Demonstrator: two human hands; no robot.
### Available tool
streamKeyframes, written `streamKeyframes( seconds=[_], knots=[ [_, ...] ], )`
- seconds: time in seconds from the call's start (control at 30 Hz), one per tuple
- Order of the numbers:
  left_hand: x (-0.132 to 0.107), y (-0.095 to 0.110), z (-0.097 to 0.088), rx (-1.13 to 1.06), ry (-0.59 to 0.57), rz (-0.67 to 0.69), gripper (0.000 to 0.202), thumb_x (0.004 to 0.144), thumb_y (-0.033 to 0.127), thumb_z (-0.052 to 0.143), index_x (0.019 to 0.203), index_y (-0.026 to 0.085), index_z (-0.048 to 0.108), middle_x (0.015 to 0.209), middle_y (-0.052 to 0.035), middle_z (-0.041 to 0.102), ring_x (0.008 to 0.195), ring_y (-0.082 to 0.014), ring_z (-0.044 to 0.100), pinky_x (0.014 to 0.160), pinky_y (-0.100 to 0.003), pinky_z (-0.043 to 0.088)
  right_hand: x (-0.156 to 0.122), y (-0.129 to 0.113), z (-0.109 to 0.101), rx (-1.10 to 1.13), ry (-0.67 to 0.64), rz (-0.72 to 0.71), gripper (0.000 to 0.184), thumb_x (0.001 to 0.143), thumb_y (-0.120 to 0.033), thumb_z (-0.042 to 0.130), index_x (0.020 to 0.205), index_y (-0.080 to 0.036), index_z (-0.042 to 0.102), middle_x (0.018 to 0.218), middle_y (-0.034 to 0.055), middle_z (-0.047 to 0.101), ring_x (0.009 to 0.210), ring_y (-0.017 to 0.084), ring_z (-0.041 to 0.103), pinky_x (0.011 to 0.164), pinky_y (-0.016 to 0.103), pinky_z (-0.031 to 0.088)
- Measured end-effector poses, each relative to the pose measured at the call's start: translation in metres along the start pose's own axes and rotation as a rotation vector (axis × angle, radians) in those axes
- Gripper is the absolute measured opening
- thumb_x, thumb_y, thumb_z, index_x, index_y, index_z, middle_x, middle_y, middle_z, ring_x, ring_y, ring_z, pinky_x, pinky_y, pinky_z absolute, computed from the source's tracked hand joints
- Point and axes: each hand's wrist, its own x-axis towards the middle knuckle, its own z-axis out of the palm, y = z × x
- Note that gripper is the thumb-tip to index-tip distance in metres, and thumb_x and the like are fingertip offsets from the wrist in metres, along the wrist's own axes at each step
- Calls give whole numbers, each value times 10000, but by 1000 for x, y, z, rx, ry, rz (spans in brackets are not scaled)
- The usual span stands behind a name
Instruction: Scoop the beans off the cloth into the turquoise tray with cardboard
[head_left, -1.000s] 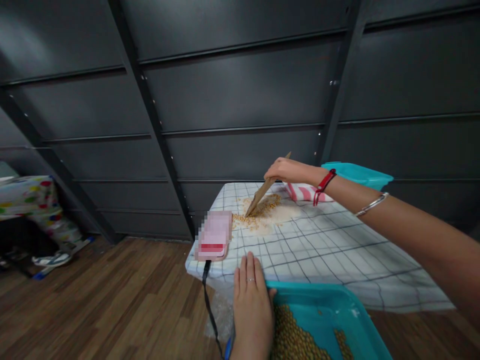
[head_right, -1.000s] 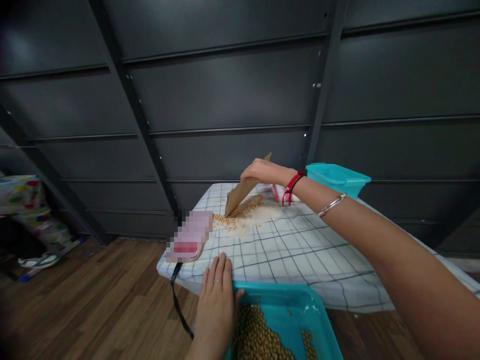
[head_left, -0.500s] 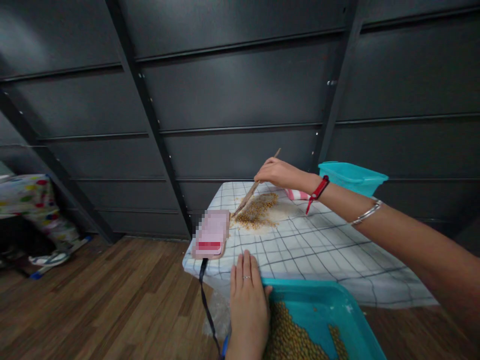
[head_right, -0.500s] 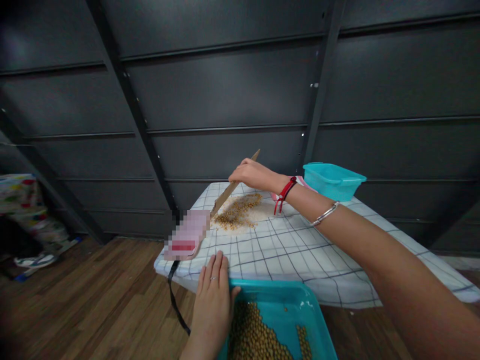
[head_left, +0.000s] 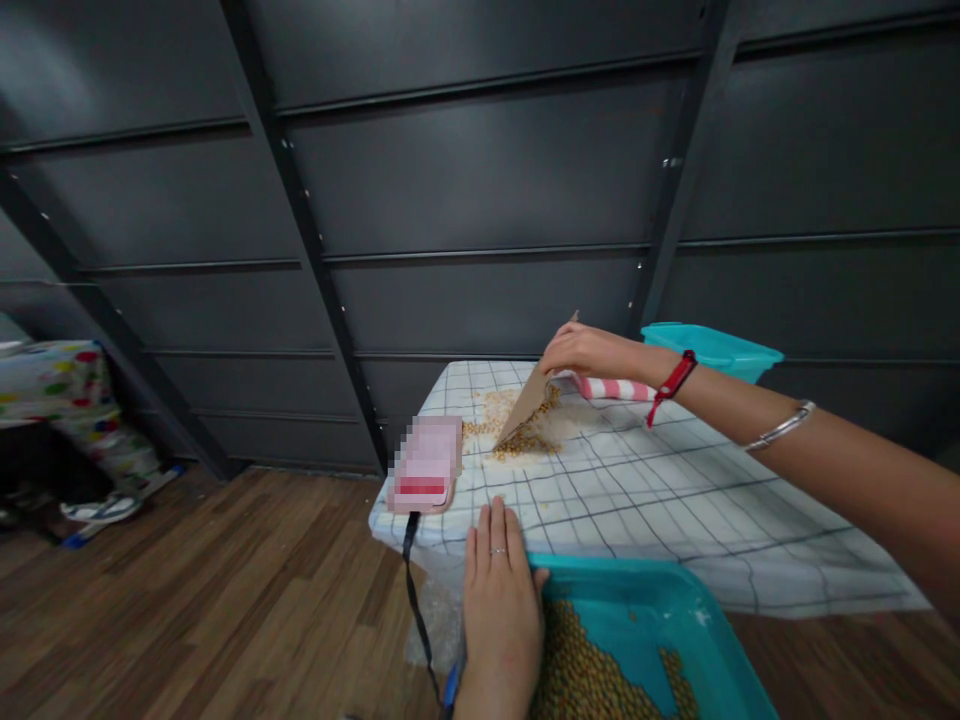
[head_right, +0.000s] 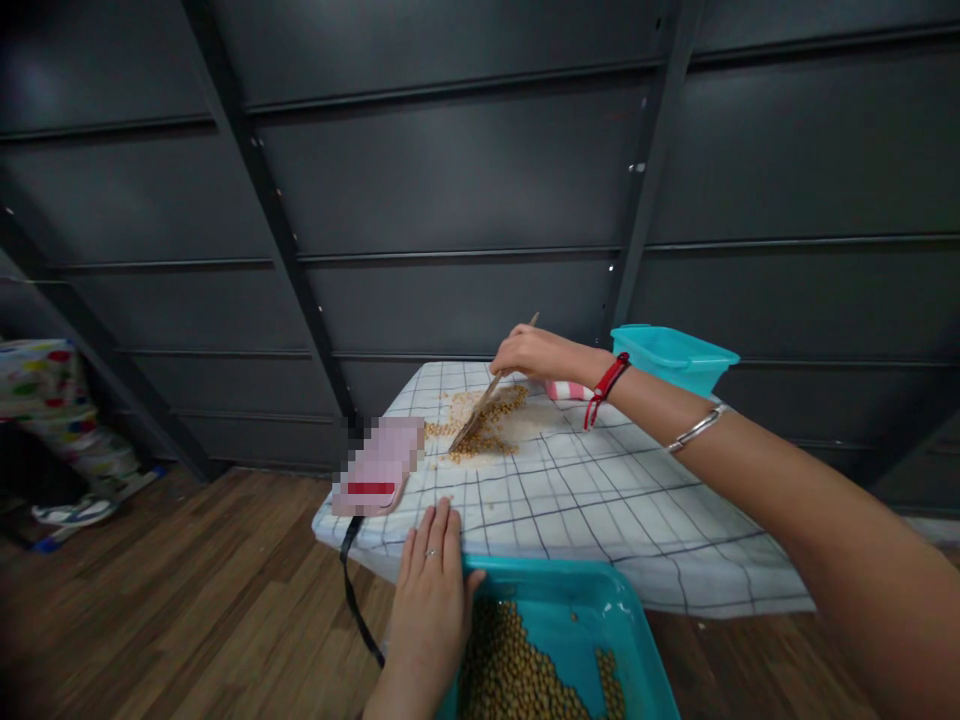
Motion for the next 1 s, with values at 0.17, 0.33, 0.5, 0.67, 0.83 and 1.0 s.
streamKeyframes(
  seconds=[0.17,0.33,0.5,0.67,0.83,1.0],
  knots=[
    [-2,0,2,-10,-8,-46,465,803,247,442,1233,69,441,1297,-170,491,1203,-293,423,941,-477,425,-17,2,-9,-29,49,31,235,863,-189,377,914,-205,606,940,27,660,913,134,568,830,320,331],
    [-2,0,1,-5,-23,-36,464,799,240,453,1238,91,439,1308,-161,482,1206,-290,420,939,-471,422,-42,-16,-18,-82,114,96,267,884,-202,344,950,-189,602,927,43,663,922,139,555,844,317,343],
    [-1,2,-1,18,-18,-30,455,794,236,472,1214,63,460,1285,-165,505,1178,-287,452,931,-450,430,-68,-43,-25,-141,143,163,264,892,-218,346,968,-159,593,982,76,651,936,161,545,835,336,354],
    [1,6,-1,31,-22,-27,448,795,220,463,1214,60,457,1280,-170,509,1180,-285,449,934,-455,419,-86,-62,-28,-186,167,194,284,898,-245,324,941,-184,598,932,72,661,887,172,572,803,363,378],
    [0,7,-1,34,-40,-5,476,801,233,457,1243,60,423,1301,-181,484,1199,-285,426,951,-459,398,-105,-85,-35,-235,198,184,310,854,-105,317,912,-232,593,878,24,674,851,150,594,783,345,412],
    [-1,6,-1,53,-49,18,492,817,265,437,1266,67,401,1308,-184,474,1204,-288,420,948,-462,400,-125,-115,-36,-321,286,104,320,806,-43,350,948,-249,549,841,9,676,807,145,604,739,330,437]
  ],
)
